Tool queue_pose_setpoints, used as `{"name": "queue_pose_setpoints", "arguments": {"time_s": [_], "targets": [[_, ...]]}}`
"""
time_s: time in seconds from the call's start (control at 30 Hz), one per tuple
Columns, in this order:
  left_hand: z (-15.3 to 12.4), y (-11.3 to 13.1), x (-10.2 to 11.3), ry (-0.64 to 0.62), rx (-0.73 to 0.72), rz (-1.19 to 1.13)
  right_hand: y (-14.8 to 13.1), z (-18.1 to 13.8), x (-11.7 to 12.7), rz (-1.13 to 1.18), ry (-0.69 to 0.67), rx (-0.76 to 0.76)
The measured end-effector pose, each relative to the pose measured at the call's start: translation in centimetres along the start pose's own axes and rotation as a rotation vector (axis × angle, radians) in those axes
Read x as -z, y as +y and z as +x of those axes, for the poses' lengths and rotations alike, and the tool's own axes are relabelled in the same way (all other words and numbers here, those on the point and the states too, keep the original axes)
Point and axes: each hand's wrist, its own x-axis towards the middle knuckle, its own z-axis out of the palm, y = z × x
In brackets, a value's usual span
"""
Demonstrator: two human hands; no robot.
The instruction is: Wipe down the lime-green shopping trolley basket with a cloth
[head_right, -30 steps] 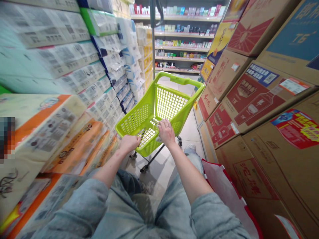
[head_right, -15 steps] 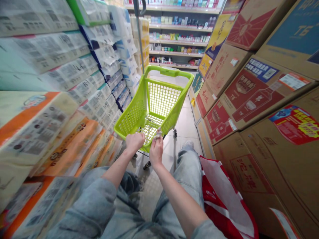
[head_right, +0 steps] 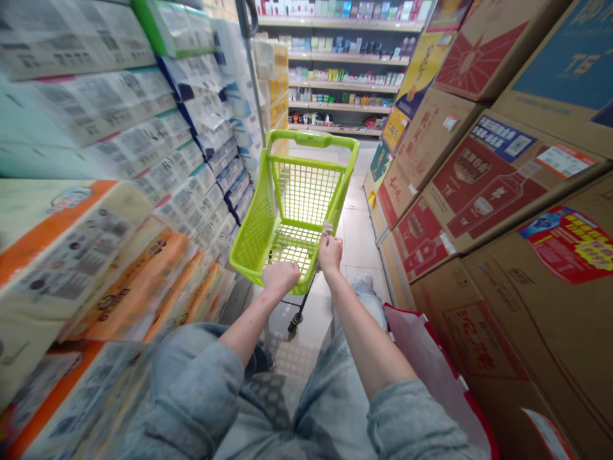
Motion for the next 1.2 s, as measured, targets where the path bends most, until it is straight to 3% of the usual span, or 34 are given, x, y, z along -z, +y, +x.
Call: {"name": "queue_pose_setpoints", "arguments": {"time_s": [0.17,0.27,0.37,0.6,0.7,0.83,1.03,1.2], "targets": [[0.0,1.1,-0.2,0.036,0.011,-0.034,0.0,-6.1,1.1,0.014,-0.03,-0.016],[0.1,1.1,-0.3,0.033,0.021,-0.029,-0.4,-7.8,1.5,0.013,-0.078,-0.01],[-0.1,0.8,-0.3,0.021,-0.004,-0.007,-0.8,-7.3,1.6,-0.033,-0.095,-0.027],[-0.1,-1.5,0.8,-0.1,-0.276,0.09,-0.8,-5.7,1.6,-0.013,-0.135,0.05],[0.6,-3.5,1.7,-0.179,-0.213,0.142,-0.7,-5.6,1.5,-0.018,-0.143,0.06],[1.0,-5.1,2.1,-0.192,-0.283,0.242,-0.7,-5.6,0.9,0.022,-0.116,0.052],[0.3,-4.2,1.7,-0.119,-0.332,0.238,-1.3,-6.3,0.8,-0.045,-0.041,-0.03],[-0.3,-3.1,1.8,-0.09,-0.34,0.203,-1.4,-9.1,2.0,-0.016,0.006,-0.044]]}}
